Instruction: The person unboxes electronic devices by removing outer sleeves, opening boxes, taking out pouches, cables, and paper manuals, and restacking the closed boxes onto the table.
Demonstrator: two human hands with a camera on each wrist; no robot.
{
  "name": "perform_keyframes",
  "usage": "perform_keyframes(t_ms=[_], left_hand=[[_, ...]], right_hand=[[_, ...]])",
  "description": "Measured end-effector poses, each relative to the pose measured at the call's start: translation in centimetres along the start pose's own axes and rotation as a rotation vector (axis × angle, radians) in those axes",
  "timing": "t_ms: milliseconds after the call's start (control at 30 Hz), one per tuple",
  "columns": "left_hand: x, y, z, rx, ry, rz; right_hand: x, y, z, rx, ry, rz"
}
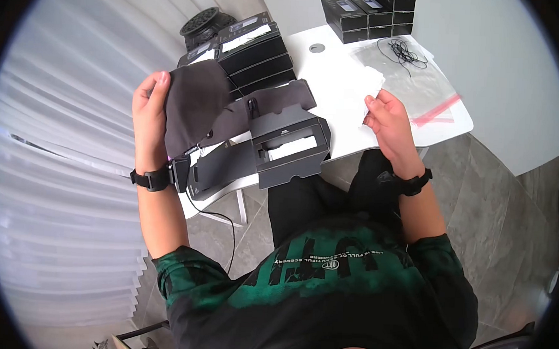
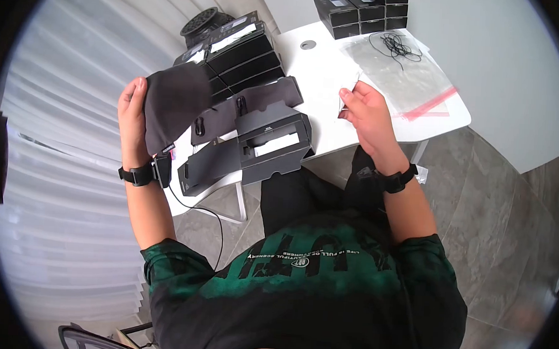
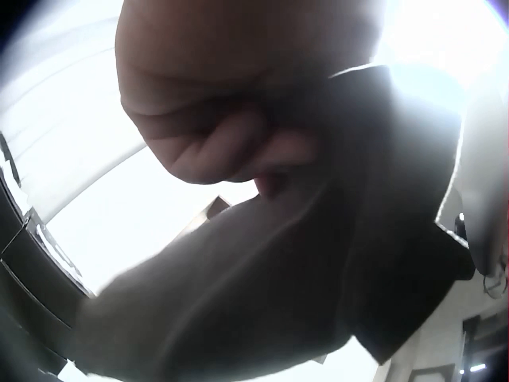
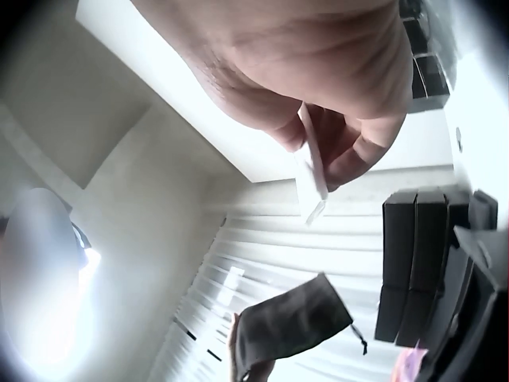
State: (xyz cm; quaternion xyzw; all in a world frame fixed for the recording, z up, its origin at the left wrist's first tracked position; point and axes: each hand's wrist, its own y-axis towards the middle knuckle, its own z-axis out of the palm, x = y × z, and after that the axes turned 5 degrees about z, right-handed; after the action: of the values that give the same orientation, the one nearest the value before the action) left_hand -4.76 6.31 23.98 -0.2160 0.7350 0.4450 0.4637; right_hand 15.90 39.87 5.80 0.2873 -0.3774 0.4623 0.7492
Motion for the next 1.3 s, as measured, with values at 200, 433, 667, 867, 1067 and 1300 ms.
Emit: perform_keyframes(t_ms=[200,433,667,867,1067,1300], left_hand=[[1.0,-2.0,2.8,-0.108,-0.547,-0.331],[3.2,-3.0,5.9,0.156,-0.778,-0.432],[4.7,-3.4,9.1,0.224,-1.118,-0.576],[5.2,-3.5,10.7,0.252,-1.254,-0.632],[4.1,-3.0,13.8,0.376,-1.161,-0.66],[6.7,-3.0,12.8,0.561,-0.854,-0.683]], right_hand=[[0.6,1.4,-4.5,-0.052,-0.32,0.077],[2.7,3.0,-9.8,-0.191,-0.853,0.052],[1.6,3.8,-14.3,-0.296,-1.376,0.053],[1.2,2.8,-14.2,-0.371,-1.881,-0.367],[-0.6,0.8,-5.9,0.362,0.241,0.31],[1.5,-0.2,-4.5,0.318,0.028,0.458]])
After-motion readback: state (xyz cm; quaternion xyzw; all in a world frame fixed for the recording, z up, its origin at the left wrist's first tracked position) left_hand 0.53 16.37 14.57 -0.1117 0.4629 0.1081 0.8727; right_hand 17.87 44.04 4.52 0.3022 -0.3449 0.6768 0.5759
